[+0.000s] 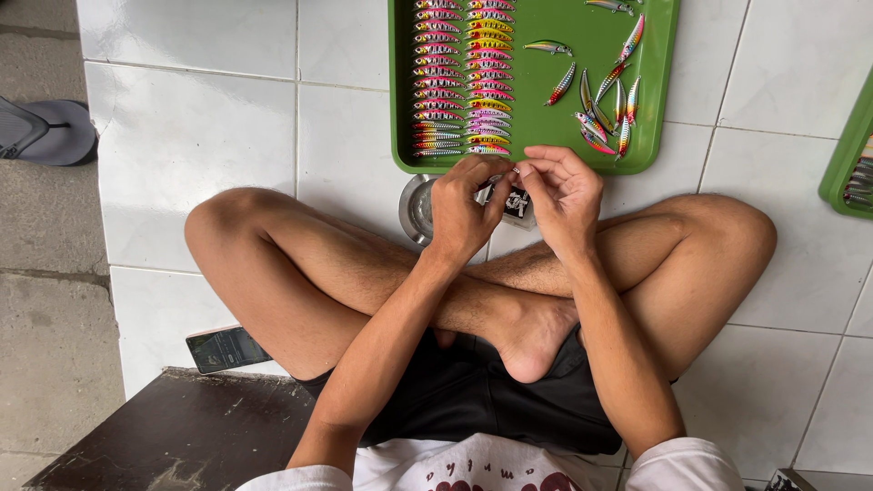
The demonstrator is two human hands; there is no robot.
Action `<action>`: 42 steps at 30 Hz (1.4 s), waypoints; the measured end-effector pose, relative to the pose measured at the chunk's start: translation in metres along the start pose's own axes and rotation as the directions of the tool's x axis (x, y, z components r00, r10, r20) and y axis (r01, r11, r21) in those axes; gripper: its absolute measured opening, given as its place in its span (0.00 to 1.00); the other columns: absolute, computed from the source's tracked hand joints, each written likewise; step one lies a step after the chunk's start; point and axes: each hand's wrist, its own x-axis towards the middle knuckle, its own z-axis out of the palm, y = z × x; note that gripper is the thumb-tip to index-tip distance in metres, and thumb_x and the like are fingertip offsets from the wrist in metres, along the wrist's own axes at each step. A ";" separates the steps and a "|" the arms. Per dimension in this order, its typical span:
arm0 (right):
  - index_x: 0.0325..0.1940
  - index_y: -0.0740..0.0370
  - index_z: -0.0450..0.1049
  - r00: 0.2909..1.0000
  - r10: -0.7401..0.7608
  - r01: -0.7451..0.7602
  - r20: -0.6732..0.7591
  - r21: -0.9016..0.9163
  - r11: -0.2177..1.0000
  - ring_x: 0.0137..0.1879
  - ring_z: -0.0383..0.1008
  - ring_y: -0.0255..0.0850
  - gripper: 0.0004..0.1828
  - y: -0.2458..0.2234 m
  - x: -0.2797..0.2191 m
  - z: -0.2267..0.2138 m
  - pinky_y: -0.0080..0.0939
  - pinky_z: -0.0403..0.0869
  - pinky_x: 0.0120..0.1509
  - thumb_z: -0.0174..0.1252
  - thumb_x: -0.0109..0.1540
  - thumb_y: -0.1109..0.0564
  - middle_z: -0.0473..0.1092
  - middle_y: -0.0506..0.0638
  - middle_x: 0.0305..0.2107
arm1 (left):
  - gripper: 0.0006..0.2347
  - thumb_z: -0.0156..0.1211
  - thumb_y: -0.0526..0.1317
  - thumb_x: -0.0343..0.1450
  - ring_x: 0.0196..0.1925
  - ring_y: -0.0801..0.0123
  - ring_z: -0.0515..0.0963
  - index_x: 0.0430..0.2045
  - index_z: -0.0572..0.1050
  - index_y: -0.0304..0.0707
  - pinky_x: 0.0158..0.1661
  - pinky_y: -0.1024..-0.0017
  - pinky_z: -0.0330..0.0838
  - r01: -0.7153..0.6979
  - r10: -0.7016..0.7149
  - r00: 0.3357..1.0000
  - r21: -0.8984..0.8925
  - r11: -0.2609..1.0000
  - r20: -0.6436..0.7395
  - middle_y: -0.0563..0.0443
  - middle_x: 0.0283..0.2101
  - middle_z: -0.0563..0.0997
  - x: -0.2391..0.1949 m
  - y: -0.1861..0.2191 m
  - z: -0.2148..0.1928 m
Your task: The person sits cross-legged on the floor and attaches small metal hooks to colorful fishing lures. They pick up a lure, insert a hook into a small container, and then attach it to the lure before placing it back on a green tray.
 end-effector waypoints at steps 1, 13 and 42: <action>0.52 0.74 0.74 1.000 0.000 0.000 -0.001 0.001 1.000 0.40 0.81 0.42 0.11 0.000 0.000 0.000 0.43 0.83 0.49 0.60 0.66 0.69 0.78 0.64 0.36 | 0.03 0.67 0.32 0.68 0.34 0.53 0.85 0.30 0.82 0.42 0.35 0.67 0.77 -0.001 0.001 1.000 0.000 1.000 0.001 0.49 0.32 0.85 0.001 0.002 -0.001; 0.48 0.65 0.77 0.938 0.331 -0.347 0.107 0.248 0.905 0.41 0.81 0.38 0.10 0.031 0.003 -0.003 0.44 0.84 0.49 0.58 0.68 0.56 0.77 0.54 0.36 | 0.02 0.70 0.33 0.67 0.35 0.53 0.86 0.29 0.83 0.41 0.36 0.64 0.79 -0.018 0.019 1.000 0.065 0.998 -0.015 0.48 0.33 0.85 0.004 0.008 -0.004; 0.44 0.64 0.79 0.856 0.451 -0.511 0.253 0.274 0.815 0.38 0.81 0.36 0.09 0.012 0.008 -0.007 0.35 0.82 0.45 0.64 0.64 0.56 0.79 0.52 0.33 | 0.01 0.69 0.35 0.69 0.29 0.62 0.83 0.29 0.83 0.45 0.33 0.70 0.75 -0.032 0.033 0.994 -0.006 0.999 0.106 0.53 0.31 0.85 0.005 0.008 -0.018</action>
